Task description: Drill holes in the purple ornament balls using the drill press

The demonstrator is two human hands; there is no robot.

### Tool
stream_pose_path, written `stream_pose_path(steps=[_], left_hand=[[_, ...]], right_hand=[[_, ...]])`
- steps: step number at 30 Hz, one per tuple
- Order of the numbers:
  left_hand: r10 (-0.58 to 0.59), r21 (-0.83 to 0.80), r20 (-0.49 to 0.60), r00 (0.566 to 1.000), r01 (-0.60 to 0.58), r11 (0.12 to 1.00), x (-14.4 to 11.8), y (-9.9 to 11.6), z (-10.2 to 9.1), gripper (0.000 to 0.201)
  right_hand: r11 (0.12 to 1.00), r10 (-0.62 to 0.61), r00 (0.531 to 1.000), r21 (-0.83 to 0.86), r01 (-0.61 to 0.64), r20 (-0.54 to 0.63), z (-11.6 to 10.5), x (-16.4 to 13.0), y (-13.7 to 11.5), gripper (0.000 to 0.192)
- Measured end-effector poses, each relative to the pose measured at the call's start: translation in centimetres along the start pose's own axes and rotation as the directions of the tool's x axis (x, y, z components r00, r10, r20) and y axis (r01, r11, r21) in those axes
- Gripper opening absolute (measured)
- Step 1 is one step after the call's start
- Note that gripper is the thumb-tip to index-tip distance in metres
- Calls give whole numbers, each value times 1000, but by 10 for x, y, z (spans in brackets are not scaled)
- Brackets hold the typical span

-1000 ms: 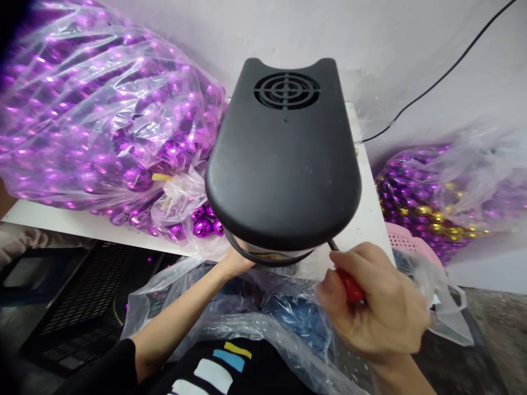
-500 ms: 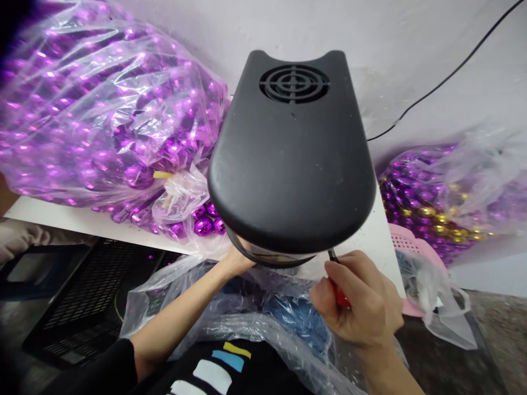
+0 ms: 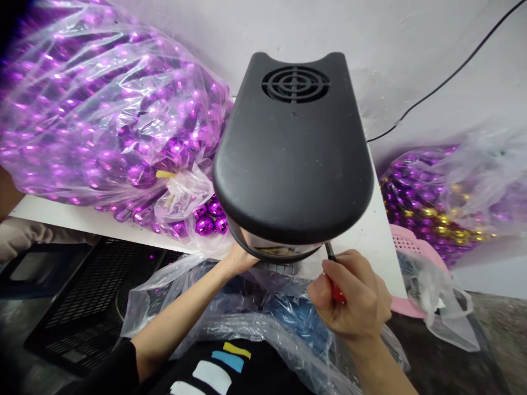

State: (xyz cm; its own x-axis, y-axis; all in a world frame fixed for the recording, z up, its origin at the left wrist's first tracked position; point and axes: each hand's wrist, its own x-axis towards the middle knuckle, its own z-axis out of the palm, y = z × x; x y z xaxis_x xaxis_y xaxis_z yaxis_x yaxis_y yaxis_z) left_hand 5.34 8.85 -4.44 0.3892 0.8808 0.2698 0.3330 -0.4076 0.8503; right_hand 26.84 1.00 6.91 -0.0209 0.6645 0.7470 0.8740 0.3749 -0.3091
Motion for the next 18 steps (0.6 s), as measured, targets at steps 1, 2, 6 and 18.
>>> stream_pose_path(steps=[1,2,6,18], left_hand=[[1,2,3,1000,-1,1000,0,0,0,58],[-1,7,5,1000,1,1000,0,0,0,58],[-9,33,10,1000,9,999,0,0,1,57],[-17,-5,-22,1000,17,1000,0,2,1,57]], right_hand=[[1000,5,1000,-2,-5,-12,1,-2,0,11],[1000,10,1000,-2,-10,-22,3,-4,0,11],[1000,24,998,4,-24,-56,7,-11,2,10],[998,13,994,55,-7,-107,14,-15,7,7]])
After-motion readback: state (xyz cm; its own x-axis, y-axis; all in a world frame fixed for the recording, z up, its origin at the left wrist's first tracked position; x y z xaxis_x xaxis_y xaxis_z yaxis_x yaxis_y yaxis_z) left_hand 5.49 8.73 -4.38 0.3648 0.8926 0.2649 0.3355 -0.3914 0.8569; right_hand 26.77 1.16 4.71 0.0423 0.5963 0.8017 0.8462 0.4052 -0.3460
